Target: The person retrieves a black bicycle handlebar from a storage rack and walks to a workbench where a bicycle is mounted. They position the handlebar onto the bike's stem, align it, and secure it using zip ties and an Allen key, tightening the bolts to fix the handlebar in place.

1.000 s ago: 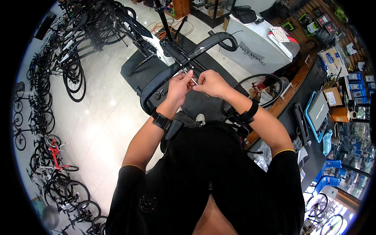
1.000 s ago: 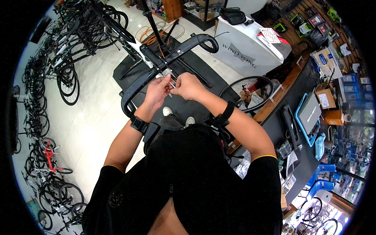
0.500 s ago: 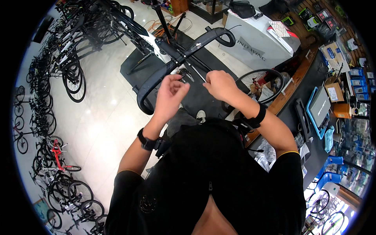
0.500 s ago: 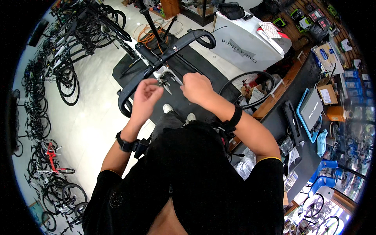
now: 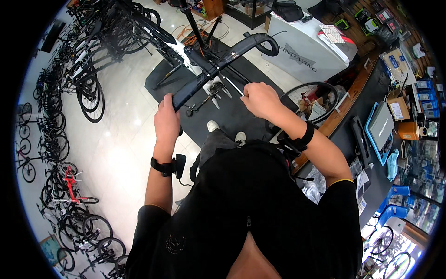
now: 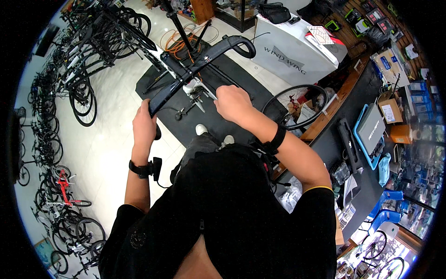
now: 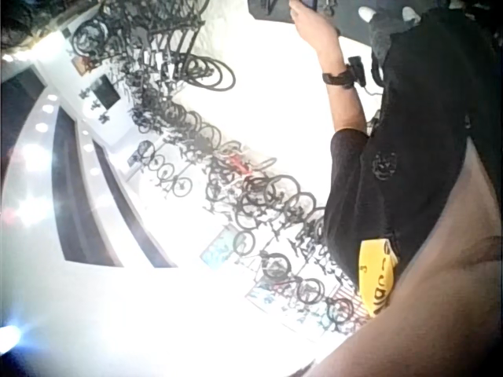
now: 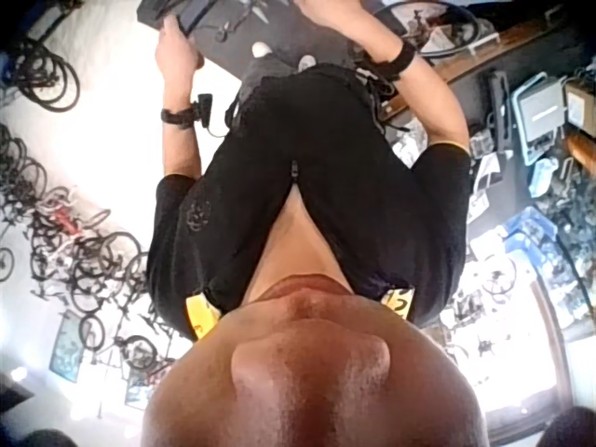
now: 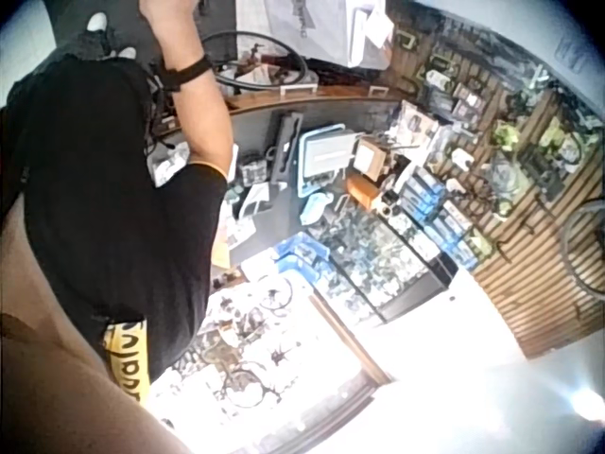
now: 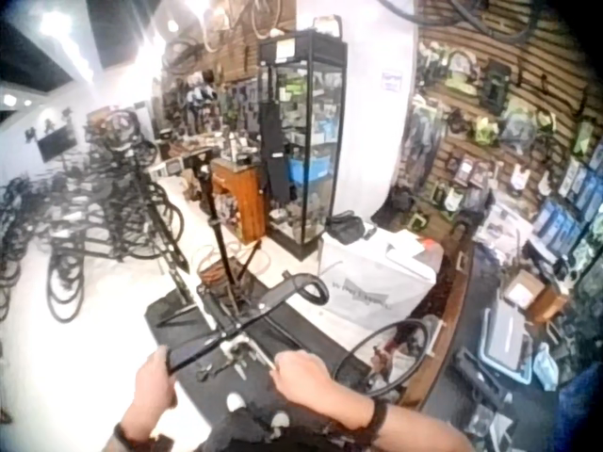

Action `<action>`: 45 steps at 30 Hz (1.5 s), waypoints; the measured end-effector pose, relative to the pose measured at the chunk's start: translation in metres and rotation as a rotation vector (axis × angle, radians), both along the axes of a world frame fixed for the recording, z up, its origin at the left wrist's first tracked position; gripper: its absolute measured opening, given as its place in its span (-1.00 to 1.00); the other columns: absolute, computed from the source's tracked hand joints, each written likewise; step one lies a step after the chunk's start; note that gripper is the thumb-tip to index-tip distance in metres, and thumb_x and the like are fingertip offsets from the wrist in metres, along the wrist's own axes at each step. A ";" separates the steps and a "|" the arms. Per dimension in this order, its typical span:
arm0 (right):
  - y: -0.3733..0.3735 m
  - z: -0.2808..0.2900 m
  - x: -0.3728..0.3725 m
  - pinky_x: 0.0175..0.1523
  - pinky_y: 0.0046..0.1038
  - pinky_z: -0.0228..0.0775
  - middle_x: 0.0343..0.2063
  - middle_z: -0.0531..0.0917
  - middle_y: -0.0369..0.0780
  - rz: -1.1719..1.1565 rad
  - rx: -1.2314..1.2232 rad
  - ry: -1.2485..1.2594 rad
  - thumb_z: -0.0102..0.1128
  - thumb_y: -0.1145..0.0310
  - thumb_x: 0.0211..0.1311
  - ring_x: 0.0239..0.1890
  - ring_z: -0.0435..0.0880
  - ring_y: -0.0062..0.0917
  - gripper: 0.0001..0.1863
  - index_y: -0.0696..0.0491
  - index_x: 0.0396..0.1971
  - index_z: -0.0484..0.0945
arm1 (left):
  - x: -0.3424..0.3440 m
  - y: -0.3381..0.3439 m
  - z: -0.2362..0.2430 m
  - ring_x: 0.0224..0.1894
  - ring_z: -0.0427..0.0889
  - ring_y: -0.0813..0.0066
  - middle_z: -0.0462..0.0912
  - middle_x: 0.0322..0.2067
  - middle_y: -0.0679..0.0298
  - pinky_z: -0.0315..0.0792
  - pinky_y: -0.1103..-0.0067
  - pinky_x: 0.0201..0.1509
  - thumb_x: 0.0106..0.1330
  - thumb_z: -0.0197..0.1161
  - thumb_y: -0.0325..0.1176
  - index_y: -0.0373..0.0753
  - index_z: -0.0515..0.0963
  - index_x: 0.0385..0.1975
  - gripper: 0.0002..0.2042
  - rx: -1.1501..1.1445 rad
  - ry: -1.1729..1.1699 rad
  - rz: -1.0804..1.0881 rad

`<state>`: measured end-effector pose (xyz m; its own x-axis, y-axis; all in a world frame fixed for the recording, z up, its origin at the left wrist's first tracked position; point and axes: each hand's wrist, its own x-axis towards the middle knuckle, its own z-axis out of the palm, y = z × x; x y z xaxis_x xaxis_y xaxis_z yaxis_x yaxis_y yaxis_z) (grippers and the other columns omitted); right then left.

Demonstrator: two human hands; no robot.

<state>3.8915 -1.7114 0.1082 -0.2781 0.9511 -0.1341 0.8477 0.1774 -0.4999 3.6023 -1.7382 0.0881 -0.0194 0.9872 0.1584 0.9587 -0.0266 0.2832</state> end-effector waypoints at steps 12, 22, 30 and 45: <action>0.001 -0.001 -0.001 -0.14 -0.15 0.51 -0.43 0.67 0.04 0.010 -0.026 -0.014 0.25 0.32 0.14 -0.28 0.67 -0.05 -0.78 0.21 -0.47 0.63 | -0.007 0.007 0.021 -0.19 0.61 -0.13 0.62 -0.30 -0.15 0.48 0.28 -0.14 0.16 0.26 -0.55 -0.29 0.42 0.06 -0.58 -0.155 -0.159 -0.041; 0.005 -0.011 -0.003 -0.24 -0.23 0.53 -0.48 0.68 0.02 0.046 -0.014 0.012 0.23 0.34 0.18 -0.37 0.71 -0.14 -0.75 0.25 -0.50 0.60 | -0.009 0.007 0.020 -0.25 0.63 -0.07 0.62 -0.34 -0.11 0.48 0.33 -0.17 0.13 0.31 -0.51 -0.32 0.45 0.01 -0.60 -0.102 -0.215 -0.061; 0.017 -0.026 0.007 -0.53 -0.55 0.31 -0.54 0.51 -0.25 -0.312 -0.808 0.834 0.18 0.36 0.30 -0.57 0.44 -0.63 -0.79 0.24 -0.29 0.51 | -0.006 0.007 0.022 -0.19 0.59 -0.11 0.61 -0.29 -0.08 0.46 0.26 -0.14 0.07 0.29 -0.54 -0.30 0.49 -0.04 -0.61 -0.093 -0.251 -0.058; 0.028 -0.025 0.016 -0.39 -0.53 0.39 -0.48 0.61 -0.20 -0.272 -1.026 0.931 0.23 0.30 0.31 -0.49 0.57 -0.58 -0.77 0.17 -0.42 0.53 | -0.008 0.004 0.021 -0.23 0.61 0.03 0.62 -0.26 -0.03 0.48 0.36 -0.09 0.08 0.36 -0.48 -0.34 0.47 -0.01 -0.57 -0.049 -0.293 -0.044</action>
